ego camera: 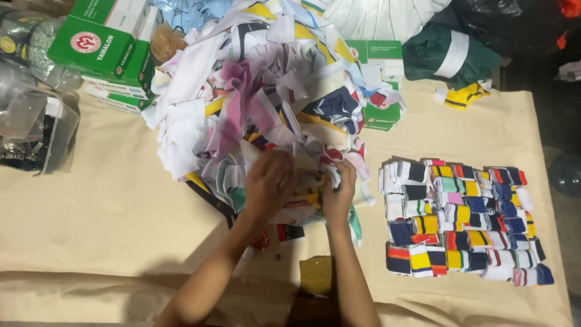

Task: Sorting through a pile of fabric scraps and trimming selected pieces with scissors on a work table.

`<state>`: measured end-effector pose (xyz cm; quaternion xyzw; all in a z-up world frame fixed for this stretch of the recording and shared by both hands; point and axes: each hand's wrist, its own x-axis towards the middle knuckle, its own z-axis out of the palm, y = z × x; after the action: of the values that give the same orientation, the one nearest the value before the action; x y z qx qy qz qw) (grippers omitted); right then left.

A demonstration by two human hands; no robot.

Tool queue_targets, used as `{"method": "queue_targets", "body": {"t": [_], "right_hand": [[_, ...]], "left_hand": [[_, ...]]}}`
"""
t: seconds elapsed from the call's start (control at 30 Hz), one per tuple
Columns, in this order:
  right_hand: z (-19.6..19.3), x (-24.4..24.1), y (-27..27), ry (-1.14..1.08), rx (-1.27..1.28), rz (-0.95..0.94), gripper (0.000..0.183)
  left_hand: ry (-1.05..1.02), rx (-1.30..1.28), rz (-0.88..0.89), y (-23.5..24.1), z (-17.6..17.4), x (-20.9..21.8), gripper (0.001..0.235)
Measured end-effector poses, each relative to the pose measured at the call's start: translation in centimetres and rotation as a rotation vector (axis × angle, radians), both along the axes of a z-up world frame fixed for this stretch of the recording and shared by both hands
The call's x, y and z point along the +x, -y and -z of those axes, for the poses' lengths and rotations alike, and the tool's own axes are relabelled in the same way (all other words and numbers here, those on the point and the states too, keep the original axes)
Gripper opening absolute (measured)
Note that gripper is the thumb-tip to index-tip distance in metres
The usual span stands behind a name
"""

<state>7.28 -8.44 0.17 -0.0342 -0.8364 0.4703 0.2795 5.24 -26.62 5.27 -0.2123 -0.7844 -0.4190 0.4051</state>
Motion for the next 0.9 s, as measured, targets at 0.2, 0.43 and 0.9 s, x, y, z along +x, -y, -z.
{"method": "queue_targets", "body": {"t": [0.2,0.43,0.9], "right_hand": [[-4.3,1.5,2.3,0.331,0.194,-0.045,0.112],[0.1,0.0,-0.6,0.076,0.086,0.082,0.049],[-3.2,1.2,0.0,0.164,-0.091,0.065,0.072]], "left_hand": [[0.644,-0.117,-0.347,3.9,-2.4,-3.9,0.115],[0.286,-0.106,-0.502,5.2,5.7,-5.5,0.045],[0.209,-0.08,-0.377,-3.6,-1.9,0.6,0.055]]}}
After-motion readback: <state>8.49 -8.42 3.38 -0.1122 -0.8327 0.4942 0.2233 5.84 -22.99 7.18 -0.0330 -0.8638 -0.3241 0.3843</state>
